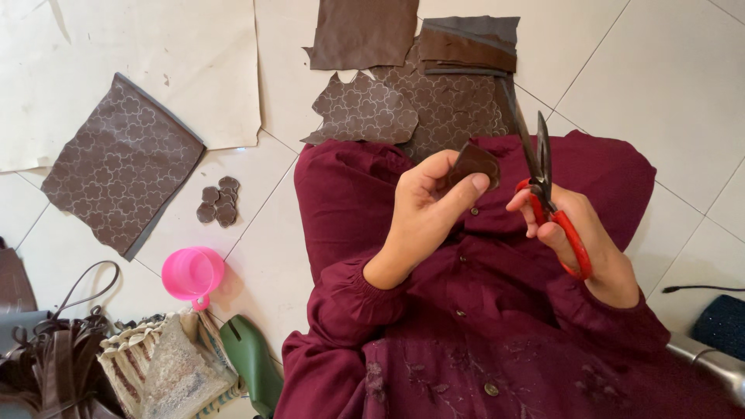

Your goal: The person uses red-handled scissors to cut a brown patterned sheet into small circular pieces. They hold the sheet with the left hand and cut with the right, repeatedly trimming the edges of each circle and placing the finished pieces on the floor.

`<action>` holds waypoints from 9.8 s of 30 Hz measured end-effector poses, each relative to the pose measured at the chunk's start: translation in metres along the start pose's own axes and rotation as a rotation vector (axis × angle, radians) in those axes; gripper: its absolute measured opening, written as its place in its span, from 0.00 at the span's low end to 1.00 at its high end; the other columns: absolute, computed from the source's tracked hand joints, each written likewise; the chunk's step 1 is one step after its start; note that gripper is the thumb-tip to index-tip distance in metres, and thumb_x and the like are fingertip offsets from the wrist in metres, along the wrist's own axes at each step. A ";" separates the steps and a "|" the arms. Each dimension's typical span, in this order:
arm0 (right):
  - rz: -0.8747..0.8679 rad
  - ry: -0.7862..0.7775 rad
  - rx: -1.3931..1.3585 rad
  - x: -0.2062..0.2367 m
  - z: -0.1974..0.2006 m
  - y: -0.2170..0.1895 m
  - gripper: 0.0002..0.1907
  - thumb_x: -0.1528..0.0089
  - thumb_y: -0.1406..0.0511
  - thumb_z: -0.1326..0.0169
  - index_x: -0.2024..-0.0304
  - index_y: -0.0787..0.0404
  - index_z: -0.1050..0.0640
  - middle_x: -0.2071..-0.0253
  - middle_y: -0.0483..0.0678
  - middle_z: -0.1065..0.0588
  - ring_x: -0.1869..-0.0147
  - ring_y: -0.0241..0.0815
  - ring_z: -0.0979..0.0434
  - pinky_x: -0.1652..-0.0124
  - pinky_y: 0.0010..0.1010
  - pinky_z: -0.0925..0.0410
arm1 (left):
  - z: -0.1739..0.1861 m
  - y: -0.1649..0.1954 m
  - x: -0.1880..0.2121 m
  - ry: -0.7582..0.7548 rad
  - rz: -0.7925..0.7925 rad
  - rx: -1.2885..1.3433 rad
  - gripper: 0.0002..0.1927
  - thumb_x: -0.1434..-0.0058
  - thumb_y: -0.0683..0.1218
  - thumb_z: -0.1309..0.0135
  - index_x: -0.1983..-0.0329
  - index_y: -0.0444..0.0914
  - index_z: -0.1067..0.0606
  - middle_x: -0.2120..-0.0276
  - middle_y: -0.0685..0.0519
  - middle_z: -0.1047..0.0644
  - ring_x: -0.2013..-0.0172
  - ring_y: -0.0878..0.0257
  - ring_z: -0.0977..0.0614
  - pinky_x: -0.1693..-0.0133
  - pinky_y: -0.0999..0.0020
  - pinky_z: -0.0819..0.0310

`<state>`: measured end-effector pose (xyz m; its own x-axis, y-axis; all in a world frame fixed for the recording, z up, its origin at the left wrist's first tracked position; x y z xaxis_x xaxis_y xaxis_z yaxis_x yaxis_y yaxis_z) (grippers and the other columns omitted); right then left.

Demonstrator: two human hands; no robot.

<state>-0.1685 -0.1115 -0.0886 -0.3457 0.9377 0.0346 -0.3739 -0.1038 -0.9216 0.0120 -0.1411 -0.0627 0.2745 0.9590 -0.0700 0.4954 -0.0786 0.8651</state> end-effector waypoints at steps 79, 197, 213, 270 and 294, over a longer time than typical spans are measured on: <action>0.054 -0.244 -0.043 0.006 -0.020 -0.032 0.50 0.45 0.26 0.57 0.55 0.64 0.25 0.71 0.45 0.30 0.70 0.35 0.32 0.69 0.27 0.34 | -0.014 0.038 0.003 -0.042 -0.108 -0.456 0.06 0.36 0.40 0.38 0.67 0.32 0.22 0.73 0.58 0.24 0.73 0.78 0.26 0.72 0.79 0.34; 0.037 -0.220 -0.017 -0.014 -0.021 -0.012 0.51 0.51 0.22 0.60 0.67 0.61 0.25 0.78 0.42 0.29 0.76 0.32 0.29 0.76 0.24 0.34 | -0.008 0.023 -0.006 0.060 -0.105 -0.266 0.10 0.33 0.40 0.40 0.70 0.35 0.26 0.75 0.61 0.26 0.72 0.78 0.31 0.72 0.80 0.39; -0.012 -0.126 -0.109 -0.008 -0.026 0.012 0.50 0.54 0.21 0.59 0.74 0.60 0.26 0.81 0.40 0.31 0.79 0.30 0.32 0.79 0.22 0.38 | -0.013 0.022 -0.004 0.045 -0.122 -0.209 0.08 0.33 0.39 0.42 0.68 0.35 0.27 0.75 0.63 0.26 0.72 0.79 0.30 0.71 0.80 0.38; -0.021 0.085 -0.295 -0.002 -0.012 0.040 0.31 0.34 0.44 0.47 0.58 0.68 0.20 0.78 0.42 0.30 0.77 0.28 0.31 0.75 0.20 0.35 | 0.002 0.009 -0.016 0.043 -0.109 0.073 0.16 0.26 0.34 0.48 0.36 0.32 0.26 0.55 0.55 0.27 0.57 0.69 0.20 0.51 0.73 0.21; 0.016 -0.088 -0.154 -0.007 -0.042 -0.001 0.42 0.39 0.31 0.56 0.56 0.64 0.25 0.70 0.44 0.27 0.68 0.32 0.28 0.68 0.23 0.33 | 0.006 0.010 -0.012 0.156 -0.126 -0.028 0.33 0.35 0.33 0.38 0.27 0.31 0.34 0.61 0.56 0.21 0.61 0.74 0.20 0.56 0.80 0.25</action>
<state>-0.1293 -0.1041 -0.1044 -0.4269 0.9031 0.0466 -0.2337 -0.0603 -0.9704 0.0186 -0.1546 -0.0560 0.0799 0.9915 -0.1030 0.4943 0.0503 0.8679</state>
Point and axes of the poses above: each hand's wrist, its own x-axis away from the middle knuckle, its own z-axis out of the back of the hand, y = z × x, the point moved 10 cm from there along -x, towards the middle knuckle
